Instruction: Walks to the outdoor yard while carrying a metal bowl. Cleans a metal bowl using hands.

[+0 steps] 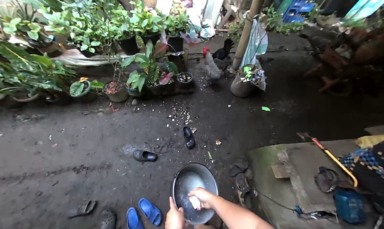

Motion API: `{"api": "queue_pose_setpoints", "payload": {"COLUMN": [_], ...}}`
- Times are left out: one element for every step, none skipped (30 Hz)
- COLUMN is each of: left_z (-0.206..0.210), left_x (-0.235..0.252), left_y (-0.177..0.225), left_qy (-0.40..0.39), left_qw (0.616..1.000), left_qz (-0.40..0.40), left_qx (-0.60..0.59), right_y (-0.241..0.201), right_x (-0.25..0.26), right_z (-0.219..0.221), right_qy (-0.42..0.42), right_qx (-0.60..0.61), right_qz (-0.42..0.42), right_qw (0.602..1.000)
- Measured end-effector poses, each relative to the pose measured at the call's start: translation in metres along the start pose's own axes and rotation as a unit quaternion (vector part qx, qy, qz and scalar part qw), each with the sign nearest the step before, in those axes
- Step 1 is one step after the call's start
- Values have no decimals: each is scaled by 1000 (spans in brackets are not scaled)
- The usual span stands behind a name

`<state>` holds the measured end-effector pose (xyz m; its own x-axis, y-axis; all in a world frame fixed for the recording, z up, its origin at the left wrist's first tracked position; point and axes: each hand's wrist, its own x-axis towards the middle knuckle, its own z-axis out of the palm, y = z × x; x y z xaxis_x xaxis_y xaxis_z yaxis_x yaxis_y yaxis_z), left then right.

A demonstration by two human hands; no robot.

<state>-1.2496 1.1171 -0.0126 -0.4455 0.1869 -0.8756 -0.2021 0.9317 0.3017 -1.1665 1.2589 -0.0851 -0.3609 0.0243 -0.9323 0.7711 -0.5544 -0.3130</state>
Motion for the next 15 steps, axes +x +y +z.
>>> {"api": "queue_pose_setpoints", "payload": {"left_z": [2,3,5,6,8,9,11,12,14,15,15,15,15,14,12], "left_x": [-1,-2,-3,-3,-4,-3,0,5,11,17,24,30,36,40,42], "left_y": [1,3,5,7,9,9,9,7,4,0,-5,-9,-15,-20,-26], "left_qy": [-2,-5,-8,-12,-16,-17,-17,-15,-13,-12,-9,-3,6,13,19], "left_qw": [1000,1000,1000,1000,1000,1000,1000,1000,1000,1000,1000,999,999,998,998], "left_qz": [-2,-1,2,3,4,6,6,4,0,-9,-20,-32,-41,-50,-56], "left_qx": [4,6,4,-2,-9,-15,-18,-18,-14,-9,1,13,20,21,16], "right_y": [-4,-8,-11,-13,-14,-14,-13,-9,-3,3,10,15,19,21,21], "right_x": [3,5,6,5,2,-1,-3,-3,-2,-1,1,3,3,1,-2], "right_z": [-1,-2,-4,-7,-10,-13,-16,-19,-23,-27,-32,-37,-42,-47,-53], "right_qy": [15,24,23,13,-6,-30,-51,-69,-87,-106,-123,-137,-148,-159,-162], "right_qx": [12,13,3,-14,-32,-47,-59,-66,-67,-69,-71,-78,-90,-110,-131], "right_qz": [-7,-12,-12,-8,1,12,21,29,38,47,56,65,76,87,97], "right_qw": [1000,1000,1000,1000,999,998,997,995,993,991,988,985,982,977,973]}}
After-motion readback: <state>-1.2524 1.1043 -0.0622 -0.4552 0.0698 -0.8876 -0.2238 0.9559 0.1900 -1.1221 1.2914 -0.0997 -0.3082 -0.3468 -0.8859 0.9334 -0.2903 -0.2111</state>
